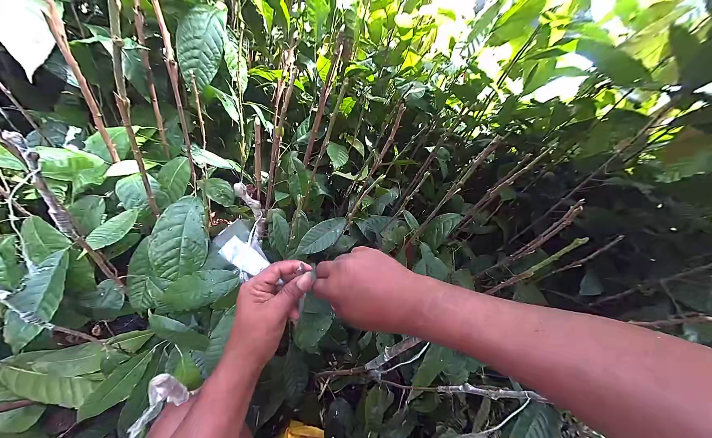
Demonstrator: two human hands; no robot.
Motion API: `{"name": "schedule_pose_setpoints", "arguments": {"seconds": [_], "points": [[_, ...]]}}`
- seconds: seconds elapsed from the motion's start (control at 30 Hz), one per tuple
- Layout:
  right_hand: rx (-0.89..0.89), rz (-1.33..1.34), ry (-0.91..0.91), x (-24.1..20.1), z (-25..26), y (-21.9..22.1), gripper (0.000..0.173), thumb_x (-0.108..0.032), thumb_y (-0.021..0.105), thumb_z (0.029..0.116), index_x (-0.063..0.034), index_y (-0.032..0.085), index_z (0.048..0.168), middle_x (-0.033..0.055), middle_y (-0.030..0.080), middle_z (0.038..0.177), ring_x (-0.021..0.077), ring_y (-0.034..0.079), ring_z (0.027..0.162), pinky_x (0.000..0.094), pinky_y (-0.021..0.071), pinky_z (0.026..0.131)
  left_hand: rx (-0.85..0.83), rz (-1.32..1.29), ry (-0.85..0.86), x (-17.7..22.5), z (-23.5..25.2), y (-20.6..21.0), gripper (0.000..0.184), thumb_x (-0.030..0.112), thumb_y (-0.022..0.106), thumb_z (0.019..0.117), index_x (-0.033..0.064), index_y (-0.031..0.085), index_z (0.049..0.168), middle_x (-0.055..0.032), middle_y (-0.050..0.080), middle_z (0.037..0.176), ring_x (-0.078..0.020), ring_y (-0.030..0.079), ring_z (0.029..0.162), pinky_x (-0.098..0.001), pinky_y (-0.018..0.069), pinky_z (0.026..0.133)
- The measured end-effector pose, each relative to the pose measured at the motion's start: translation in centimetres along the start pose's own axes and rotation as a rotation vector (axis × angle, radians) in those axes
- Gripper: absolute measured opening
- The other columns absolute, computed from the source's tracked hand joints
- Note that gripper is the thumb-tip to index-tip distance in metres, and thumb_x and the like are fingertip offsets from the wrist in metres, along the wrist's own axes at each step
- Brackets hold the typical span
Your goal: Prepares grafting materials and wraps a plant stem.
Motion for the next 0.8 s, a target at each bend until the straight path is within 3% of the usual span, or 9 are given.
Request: {"name": "schedule_pose_setpoints", "arguments": {"seconds": [0.13,0.23,0.27,0.33,0.4,0.5,0.63,0.73,0.8], "points": [[-0.049,-0.162,-0.227,-6.0,-1.4,-0.2,0.011,-0.001,0.06,0.0953,0.0035,0.07,0.099,0.0194,0.067,0.099,0.0368,0.066,0.083,0.0539,0.052,0.071,0.121,0.094,-0.016,0.5,0.5,0.4,0.008,0.004,0.066,0.0949,0.0014,0.07,0.101,0.0003,0.07,0.082,-0.0015,0.059,0.057,-0.0141,0.0482,0.05],[0.183,-0.208,-0.252,-5.6,-0.7,-3.7,0.011,-0.008,0.062,0.0963,-0.0017,0.067,0.104,0.0131,0.063,0.094,0.0296,0.067,0.077,0.0448,0.0548,0.057,0.068,0.348,0.113,-0.1,-0.7,1.3,0.012,0.01,0.067,0.0912,0.003,0.073,0.099,0.0038,0.074,0.089,-0.0005,0.068,0.078,-0.0196,0.0581,0.074],[0.245,-0.125,-0.164,-3.7,0.2,-4.8,0.013,-0.009,0.065,0.0964,-0.004,0.068,0.108,0.012,0.065,0.098,0.0289,0.068,0.083,0.0462,0.0562,0.063,0.054,0.406,0.157,-0.6,-1.1,1.6,0.012,0.011,0.068,0.0894,0.0035,0.071,0.098,0.0064,0.071,0.084,0.0024,0.065,0.073,-0.0184,0.0568,0.069],[0.324,0.101,0.046,0.9,1.6,-5.2,0.013,-0.012,0.062,0.1004,-0.006,0.071,0.106,0.0099,0.068,0.102,0.0269,0.068,0.091,0.0488,0.0572,0.074,0.006,0.344,0.181,-0.9,-1.1,1.7,0.023,0.012,0.069,0.0947,-0.0014,0.066,0.112,0.0046,0.068,0.085,0.0013,0.058,0.062,-0.0164,0.0517,0.056],[0.359,0.532,0.24,3.5,2.0,-3.3,0.022,-0.02,0.059,0.1047,-0.0026,0.069,0.095,0.0083,0.067,0.082,0.0191,0.065,0.072,0.04,0.0554,0.067,0.021,0.222,0.176,-0.9,-0.5,1.0,0.038,0.007,0.069,0.0936,-0.0023,0.054,0.127,0.004,0.068,0.089,-0.0012,0.058,0.06,-0.0172,0.0505,0.052],[0.176,1.089,0.301,2.9,1.3,-1.0,0.028,-0.025,0.057,0.1069,-0.0013,0.064,0.094,0.0034,0.063,0.076,0.0067,0.063,0.067,0.0217,0.0535,0.064,0.081,0.1,0.236,-1.3,-0.4,0.3,0.014,0.008,0.069,0.0952,0.0054,0.07,0.109,0.0063,0.072,0.091,0.0002,0.062,0.063,-0.0159,0.053,0.053],[0.163,0.835,0.204,1.6,0.8,-1.2,0.017,-0.015,0.064,0.1005,-0.0026,0.065,0.111,0.0064,0.068,0.097,0.01,0.065,0.086,0.03,0.0537,0.078,0.155,0.082,0.277,-1.1,-0.4,0.4,0.007,0.004,0.067,0.096,0.0053,0.07,0.102,0.0042,0.072,0.09,-0.0012,0.063,0.061,-0.017,0.0547,0.053],[0.303,0.754,0.364,1.3,1.0,-1.6,0.013,-0.015,0.06,0.103,-0.0046,0.068,0.105,0.007,0.064,0.084,0.0145,0.06,0.073,0.0351,0.0511,0.067,0.09,0.052,0.169,-0.9,-0.2,0.5,0.006,0.008,0.066,0.0967,0.0065,0.071,0.101,0.0039,0.068,0.087,-0.0011,0.059,0.06,-0.0158,0.0509,0.052],[0.408,0.642,0.313,1.4,0.9,-1.2,0.009,-0.012,0.061,0.102,-0.0048,0.067,0.103,0.0065,0.064,0.085,0.0157,0.062,0.073,0.0357,0.0534,0.067,-0.007,-0.053,0.024,-0.9,0.2,0.0,0.007,0.012,0.068,0.0962,0.0083,0.073,0.099,0.0018,0.069,0.086,-0.0011,0.058,0.061,-0.0153,0.049,0.054]]}}
Point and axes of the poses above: each hand's wrist, its own z-axis towards the middle knuckle, its own y-axis out of the palm, x = y × z, the point moved 2 cm from there along z, towards the middle knuckle
